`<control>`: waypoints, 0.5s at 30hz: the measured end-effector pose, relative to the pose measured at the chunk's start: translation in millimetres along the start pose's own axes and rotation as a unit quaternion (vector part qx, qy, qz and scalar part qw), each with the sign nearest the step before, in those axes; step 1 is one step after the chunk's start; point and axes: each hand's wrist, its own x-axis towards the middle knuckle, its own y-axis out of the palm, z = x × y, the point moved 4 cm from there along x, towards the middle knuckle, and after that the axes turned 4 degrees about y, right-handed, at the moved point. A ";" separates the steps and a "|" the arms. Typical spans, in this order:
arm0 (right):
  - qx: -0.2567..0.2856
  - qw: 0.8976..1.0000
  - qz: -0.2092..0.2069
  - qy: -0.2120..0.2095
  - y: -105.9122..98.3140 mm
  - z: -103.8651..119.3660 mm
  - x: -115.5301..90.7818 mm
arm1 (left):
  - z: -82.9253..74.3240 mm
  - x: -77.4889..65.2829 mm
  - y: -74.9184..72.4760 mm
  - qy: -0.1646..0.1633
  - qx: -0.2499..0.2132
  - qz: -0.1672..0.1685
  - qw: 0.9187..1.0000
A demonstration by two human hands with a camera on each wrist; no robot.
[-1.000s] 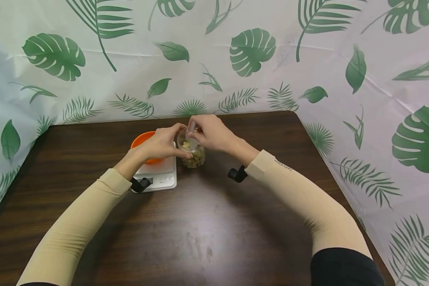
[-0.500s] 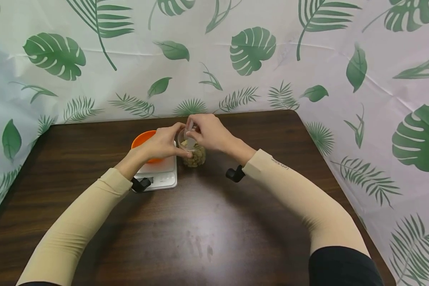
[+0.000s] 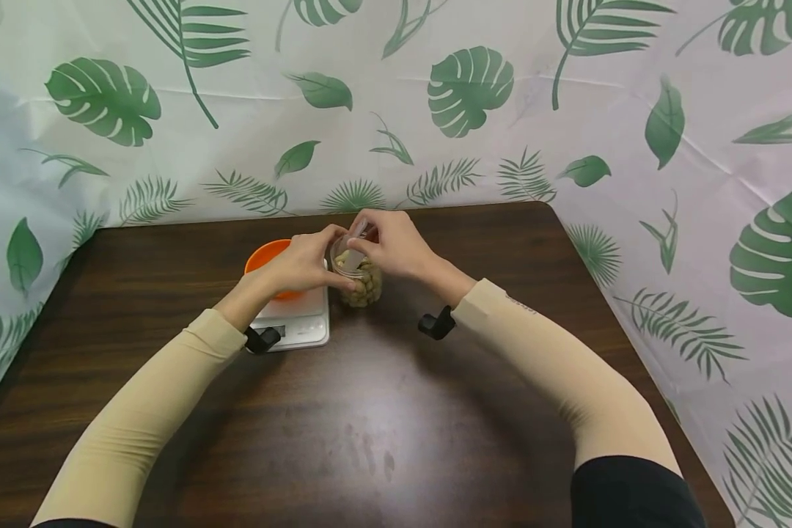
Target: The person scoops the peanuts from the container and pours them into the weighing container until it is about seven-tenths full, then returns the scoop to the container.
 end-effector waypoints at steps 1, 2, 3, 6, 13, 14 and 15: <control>0.009 1.000 -0.005 0.014 -0.6 -2.0 -0.7 | 0.1 0.1 0.1 0.000 0.002 0.000 1.000; 0.019 0.999 -0.010 0.029 -1.4 -4.2 -1.5 | 0.1 0.1 0.2 0.001 0.003 0.000 1.000; 0.029 0.999 -0.014 0.042 -2.5 -6.5 -2.4 | 0.3 0.2 0.5 0.001 0.005 0.000 1.000; 0.050 0.997 -0.024 0.061 -6.3 -10.9 -4.4 | 0.3 0.2 0.5 0.000 0.008 -0.002 1.000; 0.093 0.992 -0.031 0.080 -13.8 -22.3 -9.4 | -0.4 0.4 -0.3 0.002 0.001 -0.003 1.000; 0.101 0.991 -0.031 0.083 -14.6 -23.8 -10.1 | -0.5 0.3 -0.6 0.002 0.000 -0.002 1.000; 0.110 0.990 -0.032 0.085 -15.5 -25.2 -10.7 | -0.6 0.1 -0.9 0.001 0.001 -0.003 1.000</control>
